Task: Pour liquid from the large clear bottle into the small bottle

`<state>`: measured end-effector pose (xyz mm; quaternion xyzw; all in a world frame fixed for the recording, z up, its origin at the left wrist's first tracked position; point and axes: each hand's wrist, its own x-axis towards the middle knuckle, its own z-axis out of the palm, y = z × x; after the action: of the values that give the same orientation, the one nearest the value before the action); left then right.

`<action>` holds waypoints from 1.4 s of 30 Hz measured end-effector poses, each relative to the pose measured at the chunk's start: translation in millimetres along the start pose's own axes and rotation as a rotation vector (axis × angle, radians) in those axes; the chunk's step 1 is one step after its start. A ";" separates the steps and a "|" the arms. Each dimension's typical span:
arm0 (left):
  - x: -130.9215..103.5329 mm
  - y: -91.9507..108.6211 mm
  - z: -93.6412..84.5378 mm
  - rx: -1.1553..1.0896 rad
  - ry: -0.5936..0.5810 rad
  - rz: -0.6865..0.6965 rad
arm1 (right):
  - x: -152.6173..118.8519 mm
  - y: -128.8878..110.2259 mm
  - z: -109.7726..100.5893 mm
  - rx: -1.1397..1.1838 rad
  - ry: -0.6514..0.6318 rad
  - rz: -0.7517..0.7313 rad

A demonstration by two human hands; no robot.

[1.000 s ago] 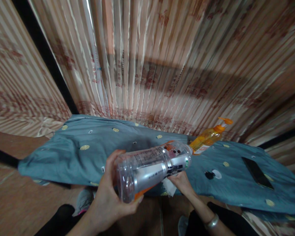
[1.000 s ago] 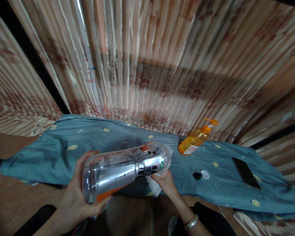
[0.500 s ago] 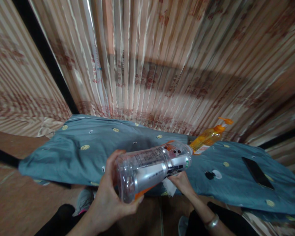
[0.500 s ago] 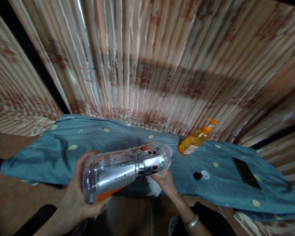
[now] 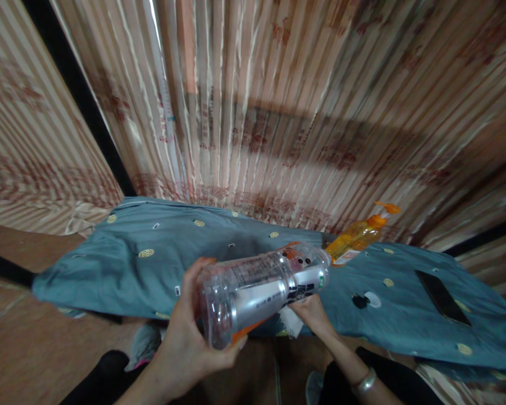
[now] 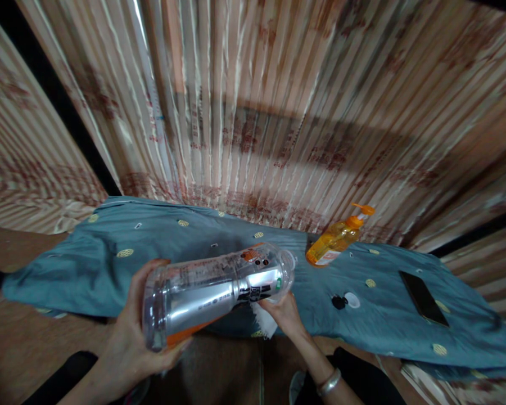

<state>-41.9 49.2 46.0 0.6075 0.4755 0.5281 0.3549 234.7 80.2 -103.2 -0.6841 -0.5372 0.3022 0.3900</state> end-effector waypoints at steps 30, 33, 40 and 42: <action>0.7 1.8 -1.1 0.013 -0.020 0.015 | 1.5 7.2 1.4 -0.024 -0.011 -0.054; 0.7 1.0 -1.8 0.015 -0.021 0.023 | 1.5 7.4 1.0 -0.018 -0.005 -0.049; 0.9 0.6 -2.2 0.056 -0.014 0.026 | 1.2 5.7 -1.2 -0.002 -0.013 -0.038; 1.0 1.1 -1.9 0.064 -0.007 0.029 | 1.1 5.8 -0.8 0.006 -0.008 -0.035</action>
<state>-43.6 49.6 47.6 0.6273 0.4821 0.5155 0.3291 238.5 80.4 -107.7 -0.6723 -0.5496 0.2999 0.3950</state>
